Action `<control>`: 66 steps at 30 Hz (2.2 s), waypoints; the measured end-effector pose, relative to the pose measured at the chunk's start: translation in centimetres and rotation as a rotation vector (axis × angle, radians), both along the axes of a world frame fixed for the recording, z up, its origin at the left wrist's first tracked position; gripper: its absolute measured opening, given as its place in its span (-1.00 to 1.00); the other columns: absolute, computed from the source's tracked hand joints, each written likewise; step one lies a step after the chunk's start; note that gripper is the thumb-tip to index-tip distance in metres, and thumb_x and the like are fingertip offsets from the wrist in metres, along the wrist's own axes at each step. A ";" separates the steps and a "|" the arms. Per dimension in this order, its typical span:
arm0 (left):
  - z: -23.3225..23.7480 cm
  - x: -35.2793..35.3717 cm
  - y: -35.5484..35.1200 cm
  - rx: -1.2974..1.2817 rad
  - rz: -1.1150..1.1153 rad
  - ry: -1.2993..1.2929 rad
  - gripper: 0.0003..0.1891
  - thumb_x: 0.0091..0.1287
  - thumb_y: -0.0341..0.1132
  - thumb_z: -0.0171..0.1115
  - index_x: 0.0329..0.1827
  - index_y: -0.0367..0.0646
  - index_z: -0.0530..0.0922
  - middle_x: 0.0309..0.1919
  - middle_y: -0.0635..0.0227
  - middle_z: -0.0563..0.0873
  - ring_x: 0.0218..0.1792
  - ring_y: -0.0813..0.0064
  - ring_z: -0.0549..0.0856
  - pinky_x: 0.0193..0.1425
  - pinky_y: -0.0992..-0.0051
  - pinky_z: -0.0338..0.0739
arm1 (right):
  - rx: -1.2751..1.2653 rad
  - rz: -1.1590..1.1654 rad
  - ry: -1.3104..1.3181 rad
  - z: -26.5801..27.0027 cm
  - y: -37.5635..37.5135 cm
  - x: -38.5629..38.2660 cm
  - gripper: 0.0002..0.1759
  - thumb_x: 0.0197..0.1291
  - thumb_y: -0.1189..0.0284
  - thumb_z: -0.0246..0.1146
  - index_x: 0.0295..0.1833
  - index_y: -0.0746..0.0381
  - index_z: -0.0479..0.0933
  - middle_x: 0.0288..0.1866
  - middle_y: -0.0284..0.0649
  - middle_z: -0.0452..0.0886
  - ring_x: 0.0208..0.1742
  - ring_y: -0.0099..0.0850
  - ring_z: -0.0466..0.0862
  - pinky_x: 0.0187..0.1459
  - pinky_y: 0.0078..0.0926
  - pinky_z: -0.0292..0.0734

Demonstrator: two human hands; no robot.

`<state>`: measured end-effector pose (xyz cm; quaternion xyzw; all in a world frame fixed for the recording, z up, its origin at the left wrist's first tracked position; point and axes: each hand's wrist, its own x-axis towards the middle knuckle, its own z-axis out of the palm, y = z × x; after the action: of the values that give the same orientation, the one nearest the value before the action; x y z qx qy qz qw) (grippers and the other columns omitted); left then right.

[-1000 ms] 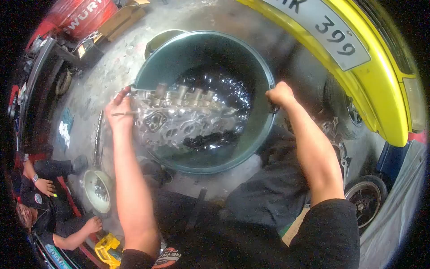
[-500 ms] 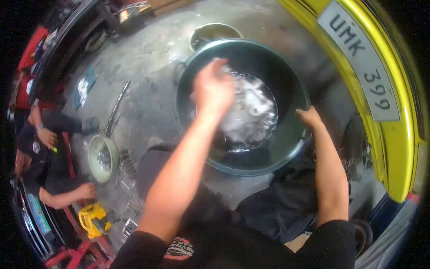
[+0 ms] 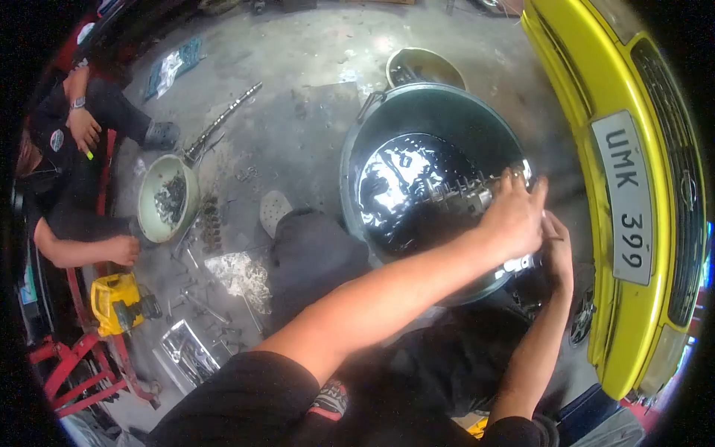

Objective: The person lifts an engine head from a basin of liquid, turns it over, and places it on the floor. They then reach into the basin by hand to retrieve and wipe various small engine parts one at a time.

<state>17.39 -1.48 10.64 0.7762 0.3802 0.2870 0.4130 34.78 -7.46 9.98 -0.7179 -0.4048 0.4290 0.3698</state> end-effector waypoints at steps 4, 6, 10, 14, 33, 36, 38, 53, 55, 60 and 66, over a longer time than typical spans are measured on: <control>-0.8 -2.5 0.1 0.241 0.108 0.032 -0.28 0.28 -0.28 0.23 0.47 -0.36 0.20 0.29 -0.32 0.40 0.42 -0.26 0.28 0.52 -0.12 0.09 | -0.021 0.007 -0.156 0.8 1.0 -1.0 -0.57 0.48 0.18 0.13 0.10 0.35 0.60 -0.18 -0.34 0.68 -0.22 -0.60 0.57 -0.16 -0.62 0.47; -0.6 -4.9 -0.1 0.258 0.256 -0.041 -0.30 0.29 -0.27 0.23 0.46 -0.34 0.22 0.27 -0.24 0.45 0.40 -0.21 0.30 0.48 -0.12 0.15 | 0.043 0.036 -0.215 -0.2 1.5 0.5 -0.57 0.48 0.17 0.12 0.08 0.35 0.61 -0.22 -0.35 0.68 -0.29 -0.60 0.57 -0.21 -0.61 0.47; -2.3 -8.7 -0.4 -0.161 0.429 -0.161 -0.30 0.31 -0.16 0.27 0.42 -0.37 0.24 0.11 -0.22 0.59 0.22 -0.15 0.53 0.27 0.04 0.45 | -0.020 0.101 -0.014 1.3 1.5 -1.5 -0.52 0.49 0.12 0.10 0.11 0.35 0.60 -0.11 -0.30 0.70 -0.15 -0.57 0.62 -0.07 -0.54 0.53; -7.9 -7.2 -1.2 -0.512 0.378 -0.196 -0.34 0.40 -0.02 0.15 0.23 -0.53 0.29 -0.13 -0.40 0.65 0.00 -0.27 0.66 0.16 0.04 0.53 | -0.060 0.223 -0.215 1.8 1.8 0.3 -0.53 0.48 0.18 0.10 0.23 0.34 0.52 0.11 -0.32 0.63 0.11 -0.52 0.56 0.18 -0.54 0.40; -4.5 -6.0 -3.7 -1.397 0.253 -0.262 0.02 0.18 0.16 0.34 0.42 -0.58 0.17 0.36 -0.32 0.36 0.41 -0.07 0.37 0.48 0.24 0.23 | -0.433 0.051 0.164 3.3 5.9 -1.0 -0.46 0.04 0.47 0.48 0.13 0.38 0.46 -0.06 -0.22 0.62 -0.04 -0.46 0.62 0.04 -0.50 0.53; -7.2 -5.5 -6.8 -1.416 0.266 -0.450 -0.06 0.15 0.11 0.36 0.34 -0.59 0.28 0.27 -0.30 0.45 0.36 -0.05 0.43 0.43 0.24 0.29 | -0.420 0.102 0.076 3.3 5.3 -1.6 -0.51 0.01 0.49 0.48 0.06 0.32 0.49 -0.08 -0.25 0.61 -0.02 -0.47 0.58 0.04 -0.49 0.50; -5.3 -6.1 -6.5 -1.417 0.370 -0.412 -0.21 0.16 0.01 0.34 0.25 -0.55 0.40 0.18 -0.22 0.54 0.29 0.03 0.49 0.38 0.25 0.32 | -0.443 0.144 0.041 3.4 4.4 -1.8 -0.53 0.01 0.49 0.48 0.04 0.29 0.49 -0.07 -0.26 0.61 -0.03 -0.45 0.58 0.05 -0.48 0.50; -3.3 -4.0 -7.6 -1.498 0.507 -0.678 -0.18 0.00 -0.60 0.30 0.44 -0.30 0.21 0.22 0.07 0.52 0.21 0.23 0.54 0.35 0.31 0.42 | -0.513 0.017 0.101 3.6 2.5 -5.6 -0.41 0.05 0.38 0.54 0.11 0.37 0.43 -0.02 -0.16 0.60 -0.01 -0.40 0.61 -0.03 -0.48 0.58; -2.3 -4.2 -7.2 -1.478 0.550 -0.658 -0.19 0.01 -0.59 0.31 0.44 -0.30 0.23 0.22 0.08 0.53 0.23 0.24 0.53 0.35 0.31 0.41 | -0.551 0.038 0.053 4.0 2.9 -5.4 -0.43 0.09 0.37 0.52 0.12 0.37 0.44 -0.02 -0.16 0.61 -0.05 -0.42 0.63 0.02 -0.44 0.57; -0.3 -7.6 -8.7 -1.515 0.410 -0.865 -0.16 0.06 -0.50 0.40 0.46 -0.36 0.21 0.32 0.05 0.47 0.24 0.28 0.55 0.37 0.33 0.38 | -0.460 0.137 -0.139 6.8 1.8 -7.9 -0.46 0.02 0.30 0.57 -0.03 0.34 0.47 -0.15 -0.16 0.61 -0.07 -0.40 0.57 0.01 -0.41 0.51; 1.8 -14.0 -12.4 -1.978 0.397 -1.209 -0.31 0.40 -0.14 0.19 0.56 -0.04 0.18 0.32 0.10 0.49 0.22 0.24 0.56 0.31 0.14 0.45 | -0.475 -0.047 0.017 15.8 -0.1 -8.8 -0.53 0.13 0.61 0.39 0.15 0.34 0.42 -0.07 -0.28 0.56 -0.07 -0.49 0.54 0.01 -0.50 0.51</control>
<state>3.38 -13.87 12.40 -0.2173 0.2941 0.2480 0.8971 25.99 -7.54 25.77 -0.7905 -0.2723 0.5094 0.2038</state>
